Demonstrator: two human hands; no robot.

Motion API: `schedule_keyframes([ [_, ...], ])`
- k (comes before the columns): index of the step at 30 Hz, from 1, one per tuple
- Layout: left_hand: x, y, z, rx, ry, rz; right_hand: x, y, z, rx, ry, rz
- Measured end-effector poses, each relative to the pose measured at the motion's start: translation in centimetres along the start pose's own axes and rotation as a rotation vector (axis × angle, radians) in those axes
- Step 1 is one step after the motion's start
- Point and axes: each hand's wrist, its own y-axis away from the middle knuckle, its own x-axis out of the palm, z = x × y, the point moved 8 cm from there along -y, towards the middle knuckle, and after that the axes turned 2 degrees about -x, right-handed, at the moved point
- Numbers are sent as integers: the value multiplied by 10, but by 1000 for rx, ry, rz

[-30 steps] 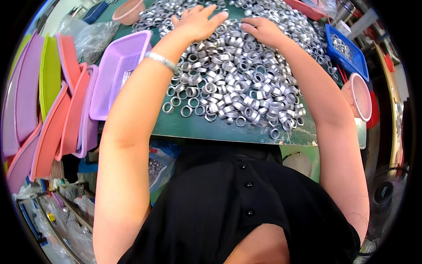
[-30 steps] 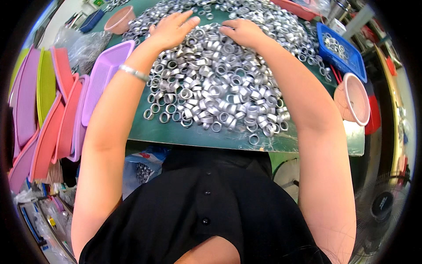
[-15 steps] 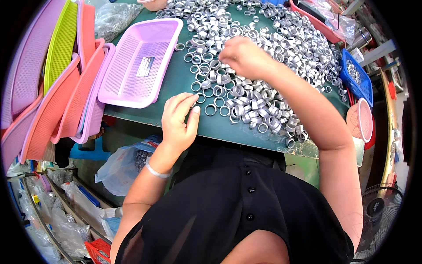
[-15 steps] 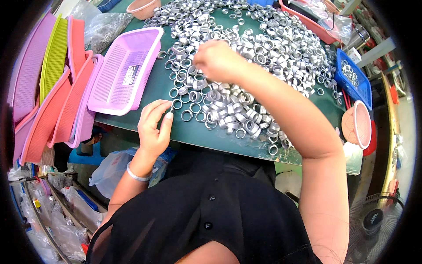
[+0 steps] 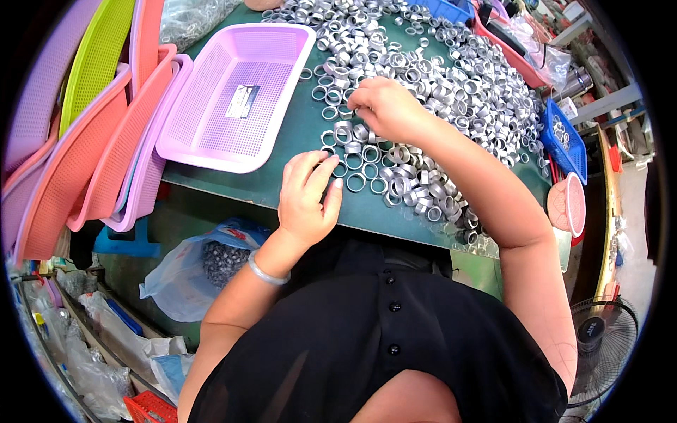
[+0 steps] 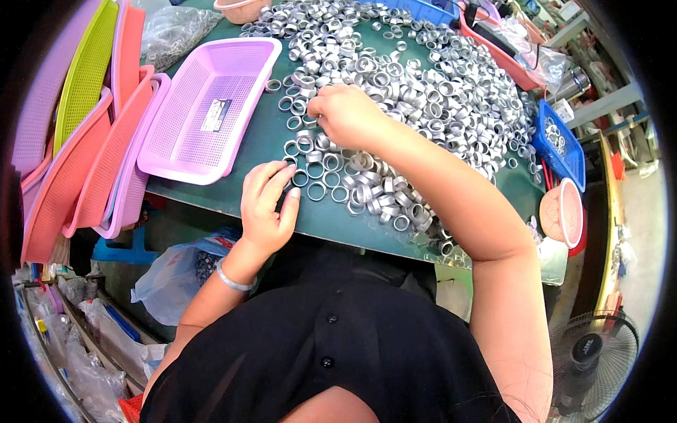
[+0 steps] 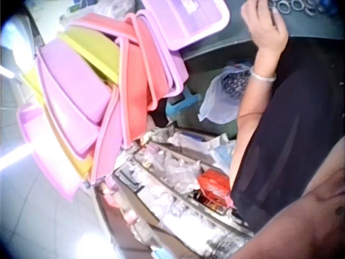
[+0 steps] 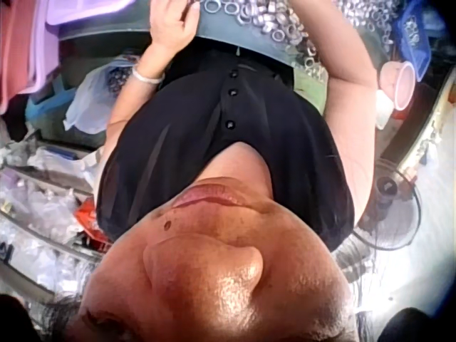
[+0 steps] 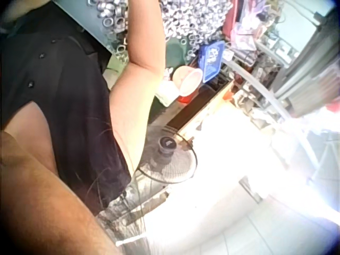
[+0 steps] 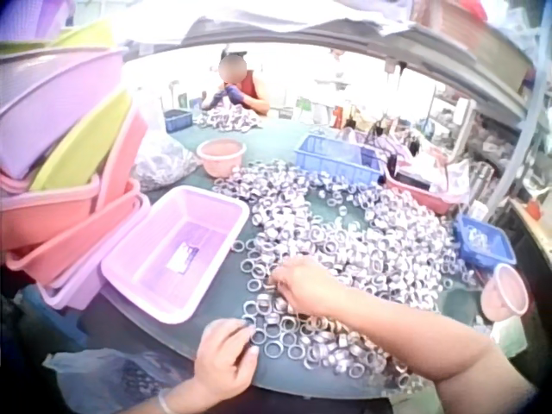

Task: The person moves a purple basket aside, then repeatedly picks up small metal rings from a large pile on the table, inspects them by hand, and places them into the basket. The person continues this sorting process throughout the clip.

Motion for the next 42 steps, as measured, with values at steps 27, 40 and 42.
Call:
schedule_keyframes([
  [27, 12, 4, -6, -38, -103, 75, -160, 165, -136, 826, -675, -244],
  [40, 18, -2, -14, 2, -217, 150, -264, 310, -208, 1095, -220, -491],
  [42, 19, -3, -15, 3, -223, 160, -266, 322, -214, 1109, -252, -539],
])
